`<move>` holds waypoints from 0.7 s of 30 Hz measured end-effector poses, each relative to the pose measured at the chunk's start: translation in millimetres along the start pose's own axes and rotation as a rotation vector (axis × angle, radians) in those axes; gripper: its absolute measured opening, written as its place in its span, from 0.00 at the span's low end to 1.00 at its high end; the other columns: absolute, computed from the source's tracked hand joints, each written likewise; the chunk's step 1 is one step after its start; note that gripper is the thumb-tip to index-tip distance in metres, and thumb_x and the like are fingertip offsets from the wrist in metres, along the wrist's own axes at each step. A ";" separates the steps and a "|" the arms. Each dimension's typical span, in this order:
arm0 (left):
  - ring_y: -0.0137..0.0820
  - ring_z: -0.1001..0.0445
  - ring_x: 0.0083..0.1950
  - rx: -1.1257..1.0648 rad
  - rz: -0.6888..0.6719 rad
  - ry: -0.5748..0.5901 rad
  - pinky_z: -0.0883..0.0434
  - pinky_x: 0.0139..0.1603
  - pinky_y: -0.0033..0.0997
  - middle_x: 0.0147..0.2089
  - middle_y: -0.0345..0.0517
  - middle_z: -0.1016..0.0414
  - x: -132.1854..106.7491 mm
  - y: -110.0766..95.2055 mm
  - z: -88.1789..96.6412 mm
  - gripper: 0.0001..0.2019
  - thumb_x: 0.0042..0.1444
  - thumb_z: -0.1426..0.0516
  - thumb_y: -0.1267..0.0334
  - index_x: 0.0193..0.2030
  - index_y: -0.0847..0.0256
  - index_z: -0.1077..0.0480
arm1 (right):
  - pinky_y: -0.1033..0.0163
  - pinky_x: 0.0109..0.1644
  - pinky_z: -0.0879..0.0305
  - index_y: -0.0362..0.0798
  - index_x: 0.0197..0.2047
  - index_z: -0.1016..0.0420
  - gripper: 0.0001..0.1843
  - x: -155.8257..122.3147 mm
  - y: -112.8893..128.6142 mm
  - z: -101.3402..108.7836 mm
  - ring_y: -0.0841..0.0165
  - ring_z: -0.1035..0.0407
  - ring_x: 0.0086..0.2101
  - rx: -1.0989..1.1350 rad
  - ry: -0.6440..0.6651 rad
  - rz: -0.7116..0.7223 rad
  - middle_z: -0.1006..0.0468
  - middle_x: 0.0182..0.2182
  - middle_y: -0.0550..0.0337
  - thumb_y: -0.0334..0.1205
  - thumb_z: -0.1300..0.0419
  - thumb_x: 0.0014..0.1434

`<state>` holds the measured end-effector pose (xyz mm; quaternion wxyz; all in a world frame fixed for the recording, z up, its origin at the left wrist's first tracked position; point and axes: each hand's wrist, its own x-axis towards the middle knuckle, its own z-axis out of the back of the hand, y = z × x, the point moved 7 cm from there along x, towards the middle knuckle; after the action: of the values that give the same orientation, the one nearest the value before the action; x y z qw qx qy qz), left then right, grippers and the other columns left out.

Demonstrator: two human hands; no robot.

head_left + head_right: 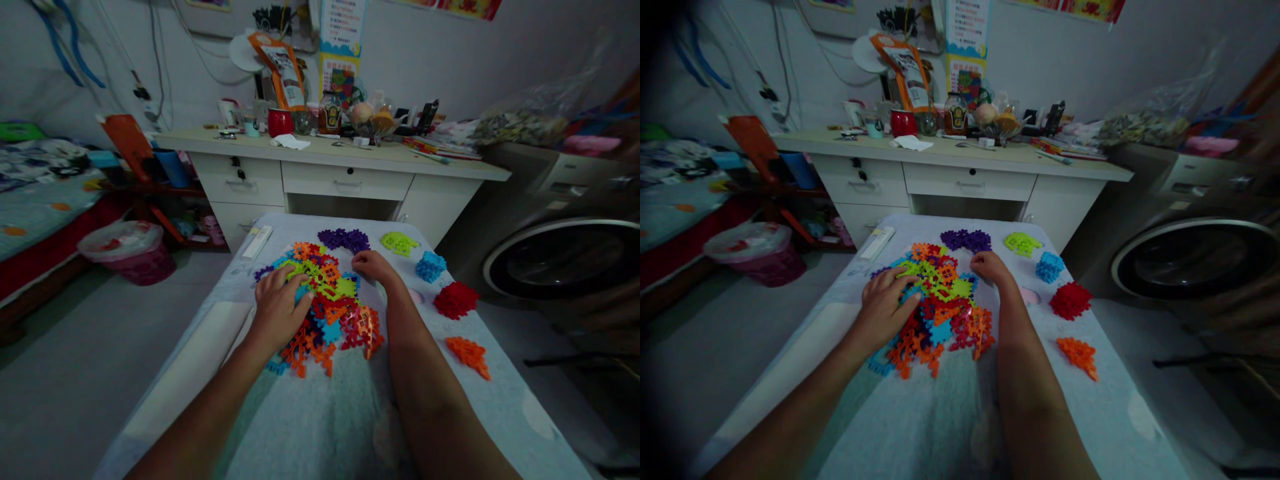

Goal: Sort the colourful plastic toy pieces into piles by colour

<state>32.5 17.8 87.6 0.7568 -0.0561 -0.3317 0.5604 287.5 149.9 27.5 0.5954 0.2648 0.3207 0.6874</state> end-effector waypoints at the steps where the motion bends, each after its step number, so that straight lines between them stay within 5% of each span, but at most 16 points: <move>1: 0.46 0.36 0.63 0.028 -0.017 0.029 0.43 0.64 0.57 0.59 0.50 0.30 3.4 -5.4 1.1 0.14 0.59 0.47 0.54 0.50 0.50 0.27 | 0.69 0.29 0.41 0.45 0.27 0.22 0.05 -0.6 3.7 -3.7 0.73 0.36 0.23 -0.042 0.048 0.005 0.26 0.21 0.65 0.34 0.39 0.46; 6: 0.49 0.38 0.65 0.136 -0.048 0.146 0.49 0.66 0.63 0.59 0.50 0.30 42.3 -13.0 -2.8 0.15 0.58 0.47 0.58 0.50 0.51 0.27 | 0.69 0.29 0.42 0.46 0.23 0.22 0.04 -1.4 10.8 -14.5 0.73 0.35 0.24 -0.205 0.176 -0.006 0.25 0.20 0.65 0.30 0.39 0.45; 14: 0.41 0.35 0.65 0.194 0.105 0.363 0.39 0.64 0.43 0.63 0.52 0.32 135.4 34.3 -55.4 0.19 0.60 0.52 0.62 0.56 0.58 0.30 | 0.70 0.28 0.42 0.46 0.24 0.25 0.04 -3.8 4.5 -10.0 0.75 0.37 0.23 -0.038 0.169 -0.040 0.27 0.19 0.68 0.29 0.37 0.42; 18: 0.42 0.37 0.67 0.184 0.135 0.411 0.39 0.63 0.42 0.67 0.54 0.35 154.7 49.7 -79.5 0.22 0.61 0.51 0.56 0.59 0.59 0.32 | 0.71 0.25 0.45 0.45 0.26 0.28 0.06 -7.2 3.9 -10.8 0.77 0.41 0.20 0.133 0.180 -0.058 0.31 0.18 0.70 0.34 0.35 0.43; 21: 0.44 0.30 0.60 0.171 0.169 0.481 0.34 0.56 0.41 0.61 0.56 0.28 157.6 59.5 -96.5 0.23 0.58 0.48 0.51 0.56 0.59 0.29 | 0.71 0.23 0.47 0.46 0.30 0.29 0.11 -10.2 5.0 -13.2 0.77 0.43 0.19 0.246 0.197 -0.083 0.32 0.17 0.71 0.38 0.33 0.43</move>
<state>62.7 206.9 55.0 0.7663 -0.1510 -0.0881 0.6183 275.9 137.7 22.9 0.5519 0.2533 0.4702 0.6404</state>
